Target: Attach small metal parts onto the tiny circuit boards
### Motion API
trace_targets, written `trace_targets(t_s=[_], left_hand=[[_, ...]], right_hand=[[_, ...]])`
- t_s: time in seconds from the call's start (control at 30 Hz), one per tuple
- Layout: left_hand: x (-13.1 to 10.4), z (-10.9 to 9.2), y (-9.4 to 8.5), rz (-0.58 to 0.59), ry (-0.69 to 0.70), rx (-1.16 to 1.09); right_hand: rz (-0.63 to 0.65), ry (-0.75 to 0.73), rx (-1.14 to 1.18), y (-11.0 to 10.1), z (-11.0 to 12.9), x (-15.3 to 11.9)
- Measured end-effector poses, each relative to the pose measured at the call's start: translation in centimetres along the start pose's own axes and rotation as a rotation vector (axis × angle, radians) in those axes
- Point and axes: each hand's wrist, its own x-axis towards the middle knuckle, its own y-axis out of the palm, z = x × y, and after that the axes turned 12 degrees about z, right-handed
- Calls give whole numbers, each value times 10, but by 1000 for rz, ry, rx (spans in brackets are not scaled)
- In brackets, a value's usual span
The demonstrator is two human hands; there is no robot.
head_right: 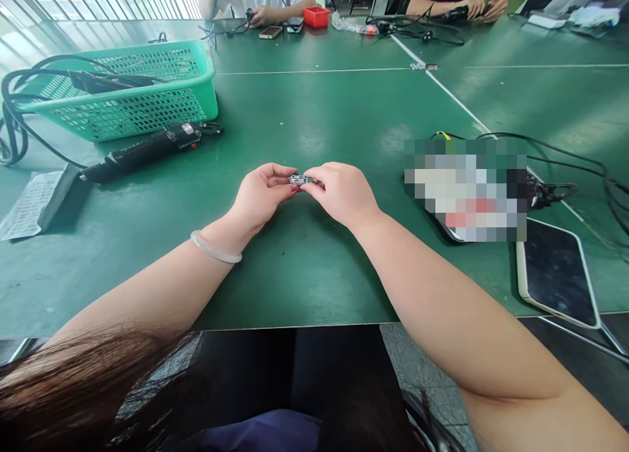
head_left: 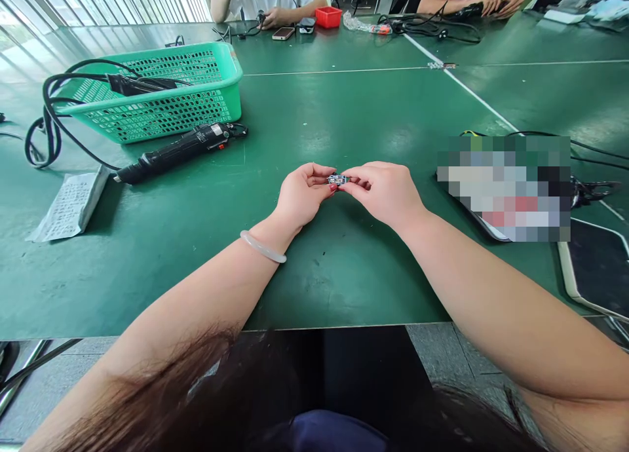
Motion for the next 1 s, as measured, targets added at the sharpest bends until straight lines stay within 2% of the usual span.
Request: trace_targets(t_s=[0.5, 1.0], left_hand=[[2, 0, -2, -33, 37, 50], [1, 1, -4, -36, 19, 63]], right_hand=[[-39, -23, -136, 9, 0, 3], [-30, -7, -119, 8, 4, 2]])
